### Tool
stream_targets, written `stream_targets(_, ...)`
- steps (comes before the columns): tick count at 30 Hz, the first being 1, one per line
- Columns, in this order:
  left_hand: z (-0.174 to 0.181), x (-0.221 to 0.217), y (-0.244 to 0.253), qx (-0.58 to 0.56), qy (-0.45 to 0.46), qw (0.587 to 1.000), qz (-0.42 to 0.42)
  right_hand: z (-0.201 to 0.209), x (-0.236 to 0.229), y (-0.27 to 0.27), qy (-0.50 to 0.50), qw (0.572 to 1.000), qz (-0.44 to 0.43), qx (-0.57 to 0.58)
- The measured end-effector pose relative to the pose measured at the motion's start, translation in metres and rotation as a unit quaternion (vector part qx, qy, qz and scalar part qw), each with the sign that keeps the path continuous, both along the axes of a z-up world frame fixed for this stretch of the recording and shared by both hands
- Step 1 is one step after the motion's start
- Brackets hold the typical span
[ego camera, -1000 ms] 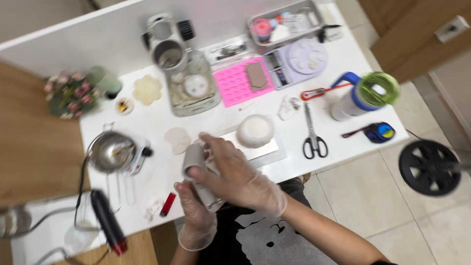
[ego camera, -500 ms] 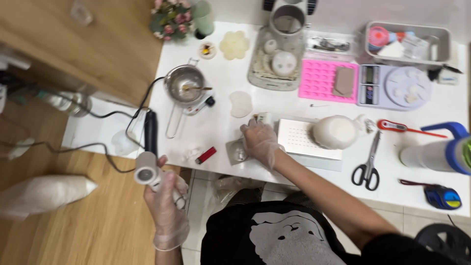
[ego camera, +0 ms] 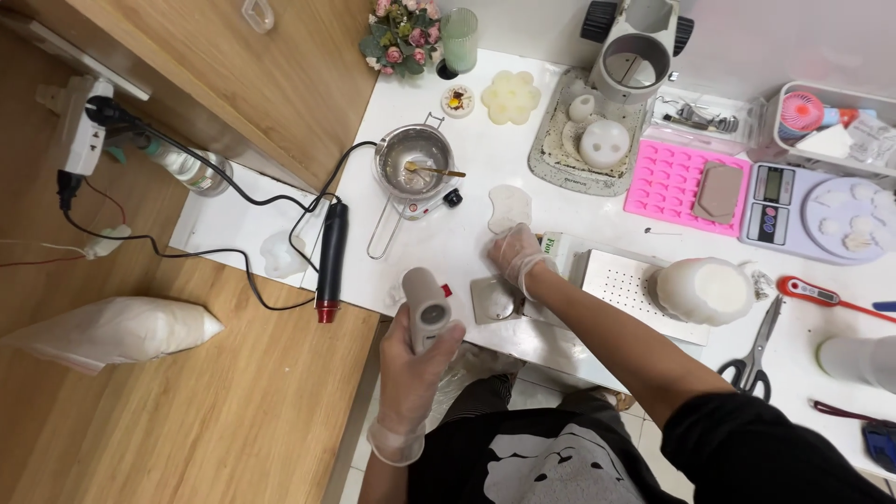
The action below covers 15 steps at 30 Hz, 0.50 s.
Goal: Demolding small spherical wax parts from a silicone mold in a candle studio.
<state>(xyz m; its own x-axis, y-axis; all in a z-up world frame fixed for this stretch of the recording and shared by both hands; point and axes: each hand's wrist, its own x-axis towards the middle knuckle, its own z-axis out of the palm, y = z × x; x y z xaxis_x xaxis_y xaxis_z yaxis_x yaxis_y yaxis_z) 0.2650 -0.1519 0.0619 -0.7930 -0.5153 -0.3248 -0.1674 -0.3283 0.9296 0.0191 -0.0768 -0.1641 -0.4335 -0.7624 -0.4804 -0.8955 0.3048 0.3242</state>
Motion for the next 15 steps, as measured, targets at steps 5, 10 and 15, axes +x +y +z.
stream_targets(5, 0.001, -0.021, 0.002, -0.075, 0.008, 0.996, -0.057, 0.120, 0.020, 0.039, -0.242, 0.763, -0.314, -0.510)
stream_targets(10, 0.011, -0.056, 0.016, -0.183, 0.118, 0.962, -0.166, 0.241, 0.062, 0.127, -0.408, 0.315, -0.361, -0.777)
stream_targets(15, 0.023, -0.106, 0.053, -0.120, 0.083, 0.956, -0.254, 0.290, 0.097, 0.196, -0.428, 0.127, -0.309, -0.840)
